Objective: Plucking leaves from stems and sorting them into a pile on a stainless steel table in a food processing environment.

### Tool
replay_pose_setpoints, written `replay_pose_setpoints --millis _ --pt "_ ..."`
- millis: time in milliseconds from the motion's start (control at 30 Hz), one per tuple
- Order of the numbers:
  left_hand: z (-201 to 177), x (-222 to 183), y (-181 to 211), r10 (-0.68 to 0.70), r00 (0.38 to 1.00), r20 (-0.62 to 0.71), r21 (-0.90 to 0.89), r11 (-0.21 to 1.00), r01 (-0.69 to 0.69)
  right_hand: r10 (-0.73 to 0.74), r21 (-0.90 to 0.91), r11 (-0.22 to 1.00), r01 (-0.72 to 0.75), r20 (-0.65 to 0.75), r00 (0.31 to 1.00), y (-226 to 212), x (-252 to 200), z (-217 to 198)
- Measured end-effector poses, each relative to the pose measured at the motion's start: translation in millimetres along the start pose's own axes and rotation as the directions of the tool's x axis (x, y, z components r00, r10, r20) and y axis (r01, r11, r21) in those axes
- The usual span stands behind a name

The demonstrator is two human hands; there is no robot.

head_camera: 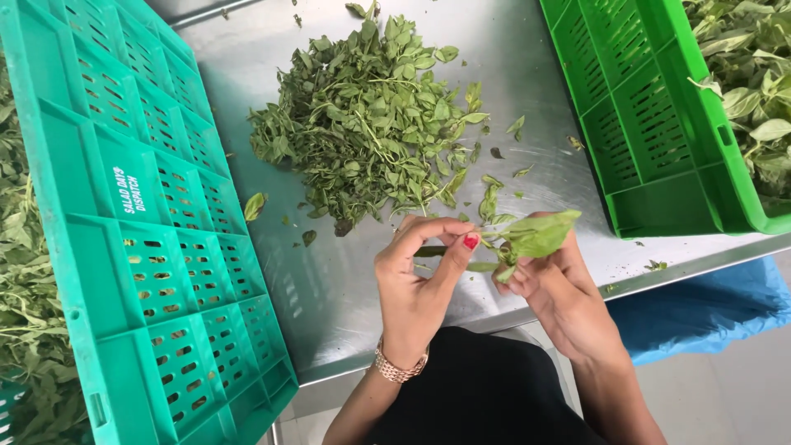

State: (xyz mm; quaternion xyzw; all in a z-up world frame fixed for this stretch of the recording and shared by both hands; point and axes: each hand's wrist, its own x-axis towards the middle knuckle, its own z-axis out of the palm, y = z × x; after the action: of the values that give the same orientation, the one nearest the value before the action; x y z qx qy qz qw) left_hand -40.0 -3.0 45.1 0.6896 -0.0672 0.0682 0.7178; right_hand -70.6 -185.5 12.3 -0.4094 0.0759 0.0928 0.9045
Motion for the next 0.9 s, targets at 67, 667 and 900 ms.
replay_pose_setpoints --millis 67,667,900 --pt "2 1 2 0.061 0.993 -0.105 0.132 0.99 -0.047 -0.016 -0.192 0.981 0.004 -0.062 0.998 2 4 0" --pt "-14 7 -2 0.158 0.987 0.038 0.424 0.892 -0.159 -0.735 -0.906 -0.255 0.338 0.409 0.541 -77 60 -76" --pt "-24 11 -10 0.098 0.994 0.045 0.387 0.916 -0.108 -0.74 -0.942 0.267 0.205 -0.065 0.669 -205 149 -317"
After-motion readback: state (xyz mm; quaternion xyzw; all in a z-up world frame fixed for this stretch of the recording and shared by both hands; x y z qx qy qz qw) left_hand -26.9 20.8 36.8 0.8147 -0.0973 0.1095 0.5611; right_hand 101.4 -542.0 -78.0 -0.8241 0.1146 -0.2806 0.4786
